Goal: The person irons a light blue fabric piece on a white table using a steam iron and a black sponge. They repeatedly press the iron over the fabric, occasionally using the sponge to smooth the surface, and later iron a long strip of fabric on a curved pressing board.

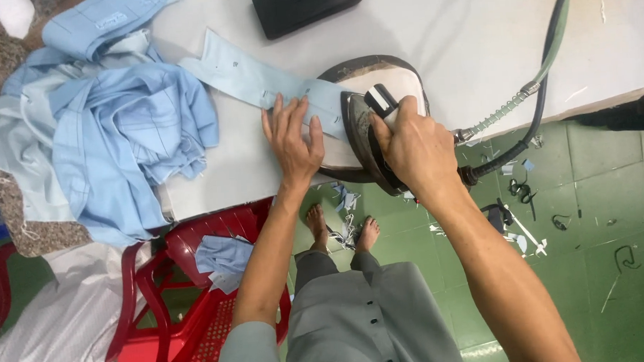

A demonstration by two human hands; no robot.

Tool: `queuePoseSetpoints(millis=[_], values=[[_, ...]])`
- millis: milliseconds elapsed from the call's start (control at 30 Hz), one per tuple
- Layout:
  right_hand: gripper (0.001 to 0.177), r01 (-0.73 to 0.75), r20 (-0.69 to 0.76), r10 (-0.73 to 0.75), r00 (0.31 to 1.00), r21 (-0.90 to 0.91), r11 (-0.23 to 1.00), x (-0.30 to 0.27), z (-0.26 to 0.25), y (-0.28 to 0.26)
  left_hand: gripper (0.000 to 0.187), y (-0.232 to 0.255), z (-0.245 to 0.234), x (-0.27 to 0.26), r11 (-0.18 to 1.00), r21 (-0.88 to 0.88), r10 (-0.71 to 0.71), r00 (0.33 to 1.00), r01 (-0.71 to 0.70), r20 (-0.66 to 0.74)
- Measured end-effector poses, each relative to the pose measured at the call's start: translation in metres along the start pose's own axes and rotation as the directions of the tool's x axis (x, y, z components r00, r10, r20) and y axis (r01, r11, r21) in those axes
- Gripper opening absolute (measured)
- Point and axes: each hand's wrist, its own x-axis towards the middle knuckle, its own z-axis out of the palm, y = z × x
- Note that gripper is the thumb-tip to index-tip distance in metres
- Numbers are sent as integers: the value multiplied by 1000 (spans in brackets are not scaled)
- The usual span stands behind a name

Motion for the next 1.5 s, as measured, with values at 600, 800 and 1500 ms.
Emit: queuePoseSetpoints(millis=[600, 800, 1500], values=[[60, -84, 128, 86, 988, -19, 996, 9, 2, 3, 73, -56, 50, 187, 835, 332, 189, 795, -439, 577], [56, -92, 108, 95, 990, -31, 995, 7, 2, 0, 72, -65, 42, 174, 960, 225, 23, 847, -167, 531], [65, -85, -61, 83, 995, -18, 996, 17, 34, 28, 54, 11, -167, -37, -211, -641, -374, 545, 738, 751]])
